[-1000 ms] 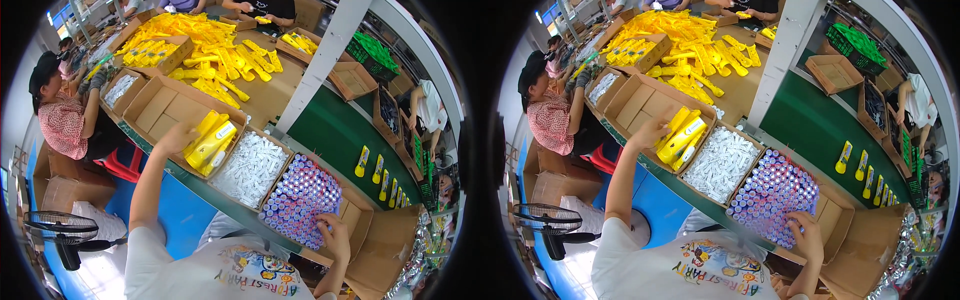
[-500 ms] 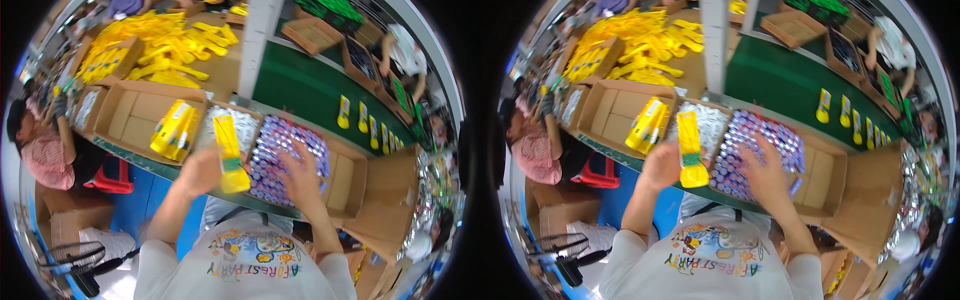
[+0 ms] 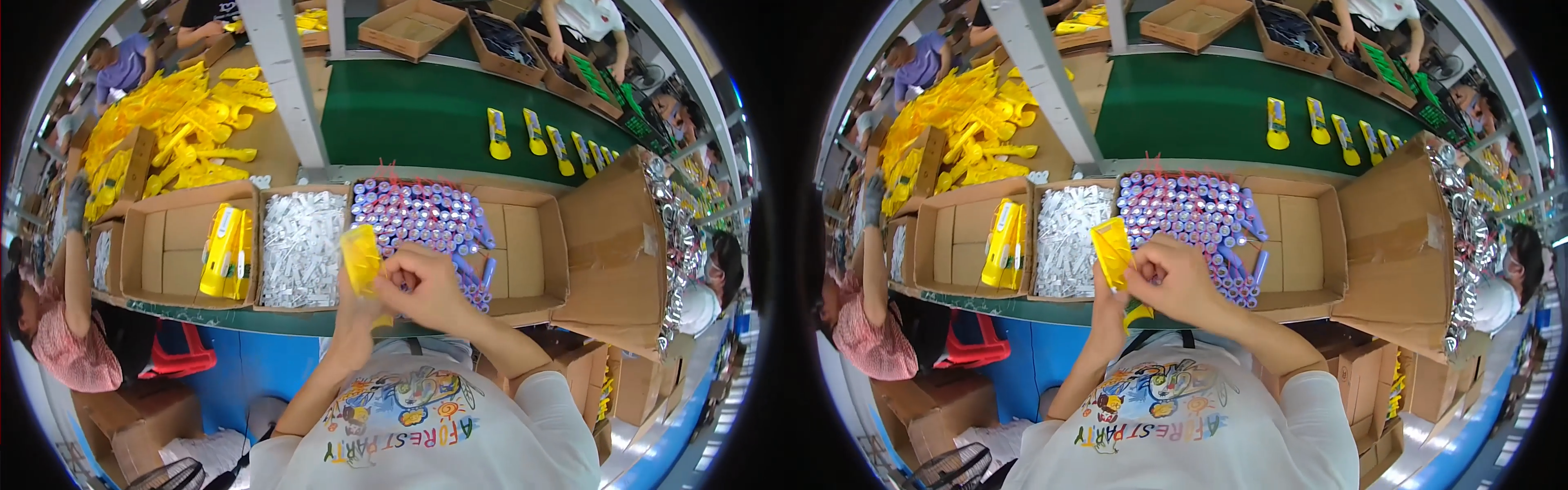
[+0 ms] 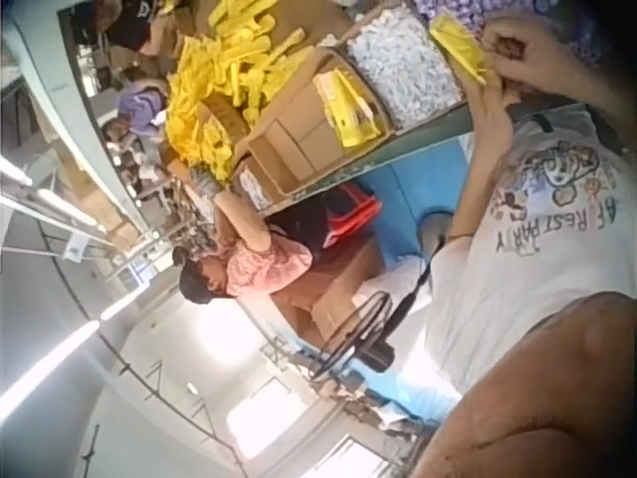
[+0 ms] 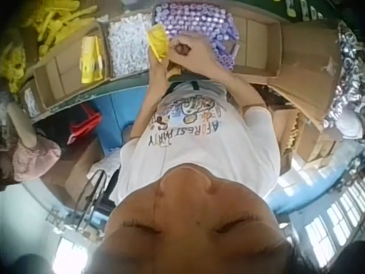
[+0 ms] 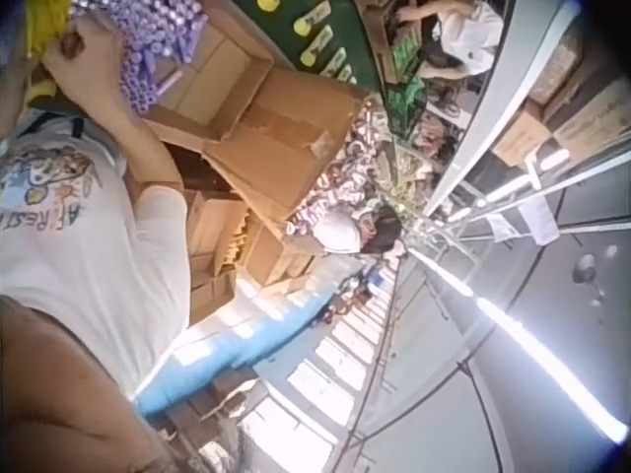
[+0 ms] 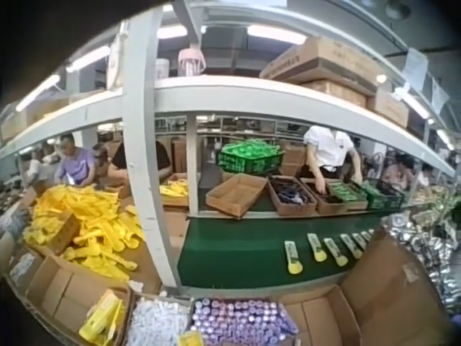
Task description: Assembling yellow flashlights by inserting batteries and internal components.
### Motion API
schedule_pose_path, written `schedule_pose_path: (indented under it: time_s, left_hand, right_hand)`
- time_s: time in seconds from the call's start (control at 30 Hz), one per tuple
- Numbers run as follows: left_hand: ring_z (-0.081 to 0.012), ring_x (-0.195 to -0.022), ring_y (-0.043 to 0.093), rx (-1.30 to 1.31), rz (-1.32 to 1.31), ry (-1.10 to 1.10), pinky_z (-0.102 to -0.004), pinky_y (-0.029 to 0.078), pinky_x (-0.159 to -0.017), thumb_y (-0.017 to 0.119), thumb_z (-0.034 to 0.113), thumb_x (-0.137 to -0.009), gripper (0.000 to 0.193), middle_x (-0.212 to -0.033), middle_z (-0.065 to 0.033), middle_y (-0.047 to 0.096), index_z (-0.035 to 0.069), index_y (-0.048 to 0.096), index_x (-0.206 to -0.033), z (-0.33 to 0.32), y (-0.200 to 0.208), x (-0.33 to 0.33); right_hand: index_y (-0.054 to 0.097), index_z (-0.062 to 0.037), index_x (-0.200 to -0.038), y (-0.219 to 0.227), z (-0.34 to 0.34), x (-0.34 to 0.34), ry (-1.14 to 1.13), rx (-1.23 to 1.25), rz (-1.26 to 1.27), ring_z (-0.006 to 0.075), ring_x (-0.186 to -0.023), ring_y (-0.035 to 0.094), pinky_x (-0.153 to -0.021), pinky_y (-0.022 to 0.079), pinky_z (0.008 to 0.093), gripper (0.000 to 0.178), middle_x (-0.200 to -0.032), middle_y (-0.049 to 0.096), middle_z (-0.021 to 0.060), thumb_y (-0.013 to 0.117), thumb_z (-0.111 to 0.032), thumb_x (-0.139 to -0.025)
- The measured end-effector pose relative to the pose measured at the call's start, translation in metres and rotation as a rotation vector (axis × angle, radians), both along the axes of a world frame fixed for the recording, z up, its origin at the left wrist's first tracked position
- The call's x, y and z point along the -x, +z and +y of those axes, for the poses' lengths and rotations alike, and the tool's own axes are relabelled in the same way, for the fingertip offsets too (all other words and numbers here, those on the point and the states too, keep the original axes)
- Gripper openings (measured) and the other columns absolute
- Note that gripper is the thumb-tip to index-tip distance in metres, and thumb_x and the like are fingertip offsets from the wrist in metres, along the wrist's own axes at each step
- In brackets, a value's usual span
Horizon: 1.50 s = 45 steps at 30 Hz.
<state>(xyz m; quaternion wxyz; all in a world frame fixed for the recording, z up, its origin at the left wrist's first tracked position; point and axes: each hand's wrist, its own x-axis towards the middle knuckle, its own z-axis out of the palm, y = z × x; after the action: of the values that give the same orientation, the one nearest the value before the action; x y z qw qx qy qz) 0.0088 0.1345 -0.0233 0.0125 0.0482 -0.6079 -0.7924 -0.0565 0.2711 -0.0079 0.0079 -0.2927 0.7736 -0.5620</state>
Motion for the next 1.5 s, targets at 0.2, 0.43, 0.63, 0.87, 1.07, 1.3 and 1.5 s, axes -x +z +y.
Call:
schedule_pose_path:
  time_s: [0.2,0.43,0.63,0.87,1.07,1.3,1.5]
  left_hand:
    - [-0.0152,-0.093,0.054,-0.082,-0.053,-0.091,-0.0310,0.049,-0.080,0.041,0.006,-0.097,0.042,-0.112,-0.0073,0.050,0.006,0.027,-0.136,-0.004,-0.026,0.001]
    - [-0.0156,-0.081,0.055,-0.149,-0.062,-0.261,-0.0332,0.052,-0.074,0.042,0.001,-0.095,0.044,-0.101,-0.0087,0.049,0.008,0.023,-0.134,-0.006,-0.004,-0.006]
    - [-0.0156,-0.079,0.054,-0.009,-0.042,-0.317,-0.0331,0.052,-0.074,0.044,0.002,-0.095,0.048,-0.101,-0.0083,0.051,0.011,0.022,-0.137,0.002,-0.020,-0.012]
    - [-0.0133,-0.076,0.054,-0.032,0.015,-0.341,-0.0273,0.047,-0.066,0.044,0.003,-0.095,0.051,-0.096,-0.0072,0.049,0.005,0.018,-0.138,0.024,-0.022,-0.005]
    - [-0.0134,-0.078,0.053,-0.089,0.000,-0.250,-0.0273,0.048,-0.067,0.042,0.002,-0.096,0.050,-0.097,-0.0077,0.049,0.005,0.017,-0.139,0.021,-0.021,-0.006]
    - [-0.0147,-0.085,0.053,0.129,0.012,-0.164,-0.0280,0.046,-0.074,0.044,0.005,-0.096,0.054,-0.103,-0.0097,0.048,0.003,0.013,-0.141,0.012,-0.022,-0.004]
    - [-0.0144,-0.091,0.055,0.278,0.098,-0.221,-0.0272,0.049,-0.076,0.045,-0.001,-0.093,0.057,-0.117,-0.0112,0.043,0.005,0.014,-0.141,-0.002,-0.020,-0.009]
  right_hand:
    - [0.065,-0.0074,-0.082,-0.011,0.038,-0.002,0.079,-0.108,0.378,0.0218,-0.067,0.063,-0.058,0.050,0.0318,0.016,-0.077,0.062,0.0079,0.075,-0.011,-0.071]
    - [0.067,-0.0002,-0.091,-0.040,0.162,0.055,-0.097,-1.030,-0.670,0.0192,-0.064,0.065,-0.061,0.051,0.0321,0.021,-0.078,0.068,0.0118,0.073,-0.016,-0.078]
    - [0.065,0.0007,-0.108,-0.013,0.133,0.023,-0.222,-0.303,-0.248,0.0112,-0.077,0.066,-0.066,0.054,0.0282,0.028,-0.086,0.069,0.0083,0.071,-0.010,-0.082]
    - [0.054,-0.0007,-0.120,0.019,0.059,0.009,0.014,0.275,-0.487,0.0170,-0.101,0.062,-0.077,0.060,0.0320,0.040,-0.115,0.057,0.0098,0.067,0.004,-0.082]
    - [0.058,-0.0012,-0.102,0.009,0.040,0.010,-0.073,0.343,-0.384,0.0108,-0.091,0.060,-0.069,0.057,0.0246,0.024,-0.099,0.057,0.0045,0.069,0.000,-0.081]
    - [0.063,-0.0012,-0.086,0.009,0.040,0.002,0.011,0.058,-0.472,0.0063,-0.080,0.061,-0.062,0.051,0.0209,0.015,-0.085,0.064,0.0025,0.075,-0.008,-0.080]
    - [0.061,-0.0029,-0.077,0.013,0.012,0.009,0.126,-0.070,-0.572,0.0066,-0.058,0.058,-0.052,0.046,0.0230,0.024,-0.068,0.064,0.0030,0.080,-0.018,-0.078]
